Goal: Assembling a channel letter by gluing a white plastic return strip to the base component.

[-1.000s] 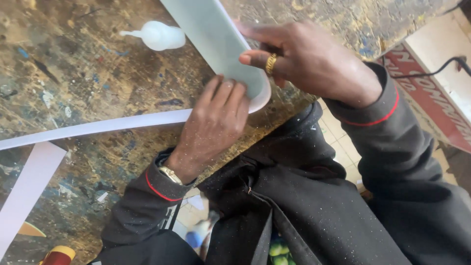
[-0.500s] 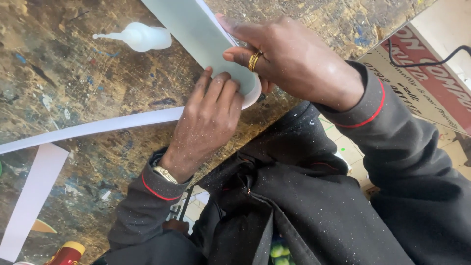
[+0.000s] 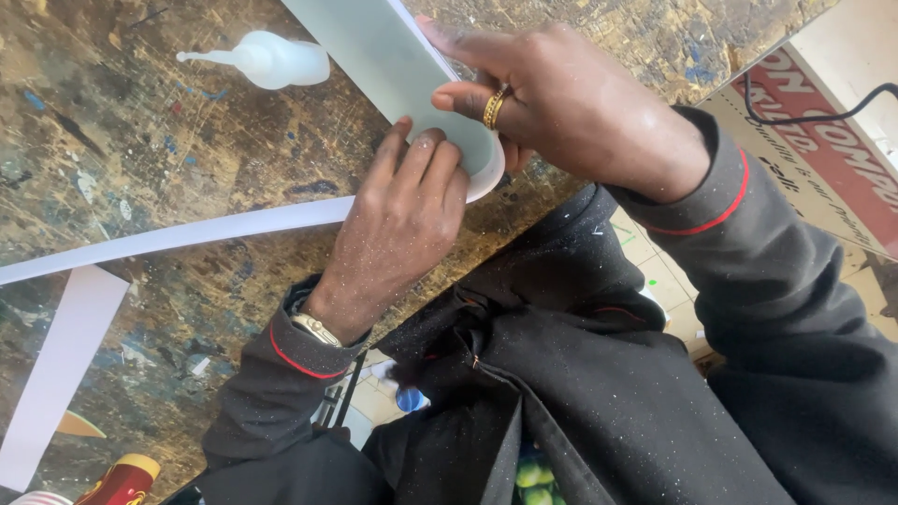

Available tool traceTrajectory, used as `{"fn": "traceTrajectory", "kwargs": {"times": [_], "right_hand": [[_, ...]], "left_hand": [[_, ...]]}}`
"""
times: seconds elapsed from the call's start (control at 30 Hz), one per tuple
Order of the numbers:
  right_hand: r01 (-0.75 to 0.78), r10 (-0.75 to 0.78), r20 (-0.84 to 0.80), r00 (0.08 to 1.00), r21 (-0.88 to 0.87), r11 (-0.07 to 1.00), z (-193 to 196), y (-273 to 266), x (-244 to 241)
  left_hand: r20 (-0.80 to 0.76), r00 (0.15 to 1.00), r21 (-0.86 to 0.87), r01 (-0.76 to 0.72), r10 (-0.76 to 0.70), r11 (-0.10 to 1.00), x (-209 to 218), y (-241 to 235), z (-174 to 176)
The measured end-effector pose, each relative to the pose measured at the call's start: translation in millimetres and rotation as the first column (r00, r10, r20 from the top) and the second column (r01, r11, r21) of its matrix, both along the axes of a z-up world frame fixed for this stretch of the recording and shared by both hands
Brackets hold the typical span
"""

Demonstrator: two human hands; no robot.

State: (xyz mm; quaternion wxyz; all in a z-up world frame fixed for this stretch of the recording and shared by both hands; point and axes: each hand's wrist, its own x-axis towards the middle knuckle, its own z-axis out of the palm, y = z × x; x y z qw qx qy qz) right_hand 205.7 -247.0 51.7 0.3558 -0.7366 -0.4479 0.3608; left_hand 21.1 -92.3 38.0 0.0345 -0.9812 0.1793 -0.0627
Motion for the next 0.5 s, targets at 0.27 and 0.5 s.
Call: {"fn": "traceTrajectory", "kwargs": {"times": [0.27, 0.5], "right_hand": [[0.118, -0.160, 0.259, 0.953, 0.168, 0.979, 19.2, 2.8, 3.7], [-0.028, -0.065, 0.385, 0.921, 0.231, 0.973, 13.5, 80.7, -7.0]], "left_hand": [[-0.001, 1.000, -0.019, 0.012, -0.012, 1.000, -3.9, 3.1, -14.1], [0.079, 0.997, -0.093, -0.002, 0.009, 0.996, -1.2, 1.5, -17.1]]}}
